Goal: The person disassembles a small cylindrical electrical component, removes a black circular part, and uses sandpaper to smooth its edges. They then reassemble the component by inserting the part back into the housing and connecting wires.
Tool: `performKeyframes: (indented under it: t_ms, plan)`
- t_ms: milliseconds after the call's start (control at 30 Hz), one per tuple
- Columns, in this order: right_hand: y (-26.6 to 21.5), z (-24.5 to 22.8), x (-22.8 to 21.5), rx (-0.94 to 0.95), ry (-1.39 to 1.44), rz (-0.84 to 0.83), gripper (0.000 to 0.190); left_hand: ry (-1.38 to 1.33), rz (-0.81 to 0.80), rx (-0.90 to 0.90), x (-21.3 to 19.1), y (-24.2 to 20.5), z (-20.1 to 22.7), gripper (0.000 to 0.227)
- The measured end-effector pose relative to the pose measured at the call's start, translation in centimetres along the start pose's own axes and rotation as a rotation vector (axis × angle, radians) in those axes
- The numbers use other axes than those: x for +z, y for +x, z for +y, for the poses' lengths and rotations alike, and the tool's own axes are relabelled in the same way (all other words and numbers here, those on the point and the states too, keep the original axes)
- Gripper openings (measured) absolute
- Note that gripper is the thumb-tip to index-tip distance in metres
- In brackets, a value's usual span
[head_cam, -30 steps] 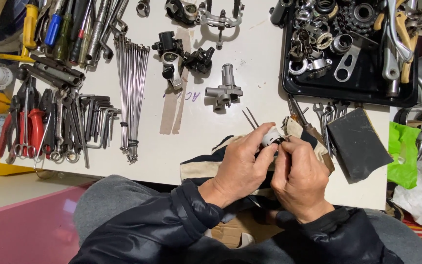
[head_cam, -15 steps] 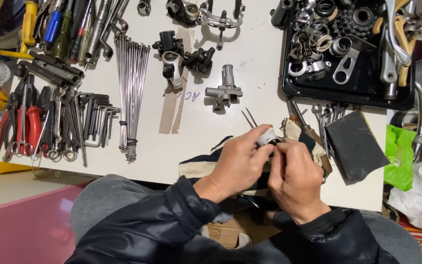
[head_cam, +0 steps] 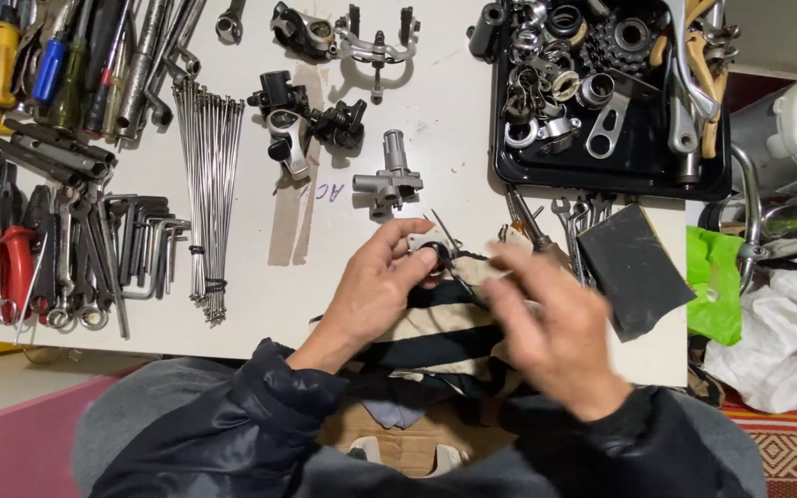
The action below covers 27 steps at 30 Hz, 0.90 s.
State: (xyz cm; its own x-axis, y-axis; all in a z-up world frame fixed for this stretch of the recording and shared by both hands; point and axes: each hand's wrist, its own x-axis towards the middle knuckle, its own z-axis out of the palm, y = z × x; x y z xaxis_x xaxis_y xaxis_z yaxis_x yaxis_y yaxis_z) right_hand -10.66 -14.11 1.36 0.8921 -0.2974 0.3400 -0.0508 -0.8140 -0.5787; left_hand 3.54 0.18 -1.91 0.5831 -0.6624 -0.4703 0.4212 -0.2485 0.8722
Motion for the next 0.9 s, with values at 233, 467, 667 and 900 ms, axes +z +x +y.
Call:
performKeyframes:
  t_ms: [233,467,667,900]
  plan:
    - [2.6,6.0,-3.4,0.323,-0.279,-0.232,0.027,-0.075,-0.007,0.007,-0.8,0.6,-2.0,0.036]
    - [2.5,6.5,-0.9,0.274,-0.482,-0.407,0.02,-0.335,0.016,0.107,-0.5,0.7,-2.5,0.036]
    - [1.9,8.0,0.8,0.134,-0.498,-0.398,0.009,-0.368,0.049,0.116,-0.7,0.4,-2.3,0.036]
    - [2.4,9.3,1.9,0.163,-0.504,-0.223,0.015,-0.45,0.076,0.129,-0.9,1.1,-2.7,0.036]
